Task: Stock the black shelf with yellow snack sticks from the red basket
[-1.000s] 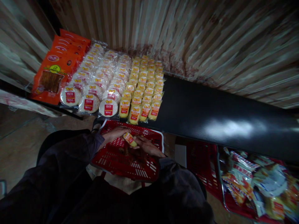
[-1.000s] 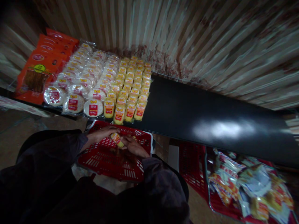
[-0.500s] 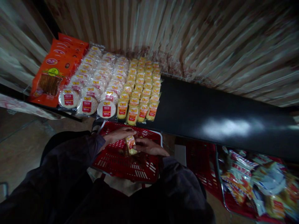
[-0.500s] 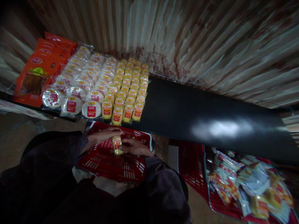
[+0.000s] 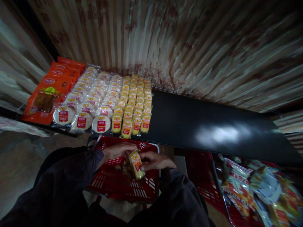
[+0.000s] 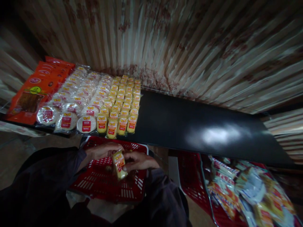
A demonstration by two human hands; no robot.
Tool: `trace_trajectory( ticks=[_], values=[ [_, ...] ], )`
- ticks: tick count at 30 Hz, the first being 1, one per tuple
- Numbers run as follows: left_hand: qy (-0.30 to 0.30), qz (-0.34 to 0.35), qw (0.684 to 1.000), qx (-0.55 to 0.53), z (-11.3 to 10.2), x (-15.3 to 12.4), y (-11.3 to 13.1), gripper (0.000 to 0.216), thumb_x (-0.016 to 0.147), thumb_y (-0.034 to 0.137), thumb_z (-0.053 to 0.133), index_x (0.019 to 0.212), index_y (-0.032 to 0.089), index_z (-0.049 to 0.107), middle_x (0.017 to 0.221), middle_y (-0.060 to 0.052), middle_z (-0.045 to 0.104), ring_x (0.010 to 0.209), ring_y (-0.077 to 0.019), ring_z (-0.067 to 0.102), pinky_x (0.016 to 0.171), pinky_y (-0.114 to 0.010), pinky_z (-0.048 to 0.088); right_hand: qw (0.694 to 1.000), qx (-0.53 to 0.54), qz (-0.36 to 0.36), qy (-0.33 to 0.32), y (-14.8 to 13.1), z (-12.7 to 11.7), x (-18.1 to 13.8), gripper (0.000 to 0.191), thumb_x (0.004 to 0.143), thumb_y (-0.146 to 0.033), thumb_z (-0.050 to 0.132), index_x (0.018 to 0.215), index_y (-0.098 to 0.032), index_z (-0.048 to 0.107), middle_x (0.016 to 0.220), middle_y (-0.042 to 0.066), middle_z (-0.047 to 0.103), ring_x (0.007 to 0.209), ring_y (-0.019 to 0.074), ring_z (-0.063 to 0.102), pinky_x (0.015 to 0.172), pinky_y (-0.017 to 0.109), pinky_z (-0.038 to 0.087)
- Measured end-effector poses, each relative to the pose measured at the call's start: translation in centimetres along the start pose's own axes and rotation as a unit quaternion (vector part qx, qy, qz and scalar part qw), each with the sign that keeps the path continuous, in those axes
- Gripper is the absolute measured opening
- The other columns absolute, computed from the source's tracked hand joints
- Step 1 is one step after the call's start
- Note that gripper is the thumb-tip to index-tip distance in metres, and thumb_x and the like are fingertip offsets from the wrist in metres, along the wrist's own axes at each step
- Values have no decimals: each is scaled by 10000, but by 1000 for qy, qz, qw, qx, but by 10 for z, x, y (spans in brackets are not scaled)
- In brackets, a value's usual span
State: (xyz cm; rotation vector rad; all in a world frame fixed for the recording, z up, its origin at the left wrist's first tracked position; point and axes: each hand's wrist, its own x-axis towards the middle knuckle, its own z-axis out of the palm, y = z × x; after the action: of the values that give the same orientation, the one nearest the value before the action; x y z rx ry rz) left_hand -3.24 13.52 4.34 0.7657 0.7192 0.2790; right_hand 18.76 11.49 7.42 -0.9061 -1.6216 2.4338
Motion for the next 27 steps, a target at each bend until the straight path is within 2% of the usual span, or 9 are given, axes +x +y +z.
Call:
trace_trajectory(
  ticks=[3, 6, 9, 15, 19, 23, 27],
  values=[
    [-38, -4, 998, -46, 4, 5, -6, 402, 714, 530, 686, 810, 140, 678, 710, -34, 671, 640, -141, 590, 604, -266, 448, 997, 36, -54, 30, -6, -5, -14, 500, 755, -483, 735, 1123, -150, 669, 1050, 47, 702, 934, 167, 629, 915, 306, 458],
    [-79, 13, 995, -64, 10, 7, -3, 431, 733, 543, 672, 857, 130, 682, 745, -70, 694, 653, -175, 639, 578, -281, 483, 989, 77, -96, 84, -11, -8, -26, 495, 766, -451, 741, 1145, -142, 660, 1025, 58, 705, 914, 162, 633, 867, 284, 470],
    [-83, 46, 994, -56, 19, 8, 5, 479, 720, 548, 699, 933, 120, 674, 770, -76, 697, 645, -176, 655, 548, -269, 497, 980, 100, -120, 127, -11, -10, -33, 494, 775, -422, 744, 1179, -155, 643, 1007, 62, 707, 895, 155, 637, 815, 265, 486],
    [-13, 143, 989, 34, 44, 9, 15, 572, 712, 647, 674, 1002, 156, 623, 748, -31, 673, 603, -138, 632, 544, -245, 501, 968, 105, -154, 170, -3, -20, -35, 485, 795, -383, 734, 1211, -159, 623, 1018, 65, 699, 847, 141, 635, 781, 257, 497],
    [18, 173, 982, 73, 52, 8, 14, 590, 753, 683, 595, 1003, 149, 614, 734, -29, 661, 596, -125, 614, 554, -236, 482, 963, 96, -159, 197, -3, -24, -36, 465, 798, -388, 729, 1189, -156, 634, 970, 50, 690, 780, 122, 613, 750, 242, 487],
    [52, 195, 974, 108, 54, 9, 11, 571, 792, 678, 538, 963, 135, 592, 721, -34, 640, 593, -130, 609, 566, -249, 480, 955, 73, -155, 242, -10, -25, -37, 443, 786, -414, 731, 1149, -174, 650, 925, 37, 671, 757, 122, 584, 693, 229, 471],
    [91, 217, 962, 138, 64, 13, 11, 442, 837, 586, 524, 922, 153, 552, 748, -35, 627, 624, -136, 607, 604, -263, 493, 949, 61, -154, 269, -15, -26, -39, 469, 769, -475, 726, 1130, -185, 651, 879, 39, 658, 726, 136, 569, 650, 244, 458]
  ],
)
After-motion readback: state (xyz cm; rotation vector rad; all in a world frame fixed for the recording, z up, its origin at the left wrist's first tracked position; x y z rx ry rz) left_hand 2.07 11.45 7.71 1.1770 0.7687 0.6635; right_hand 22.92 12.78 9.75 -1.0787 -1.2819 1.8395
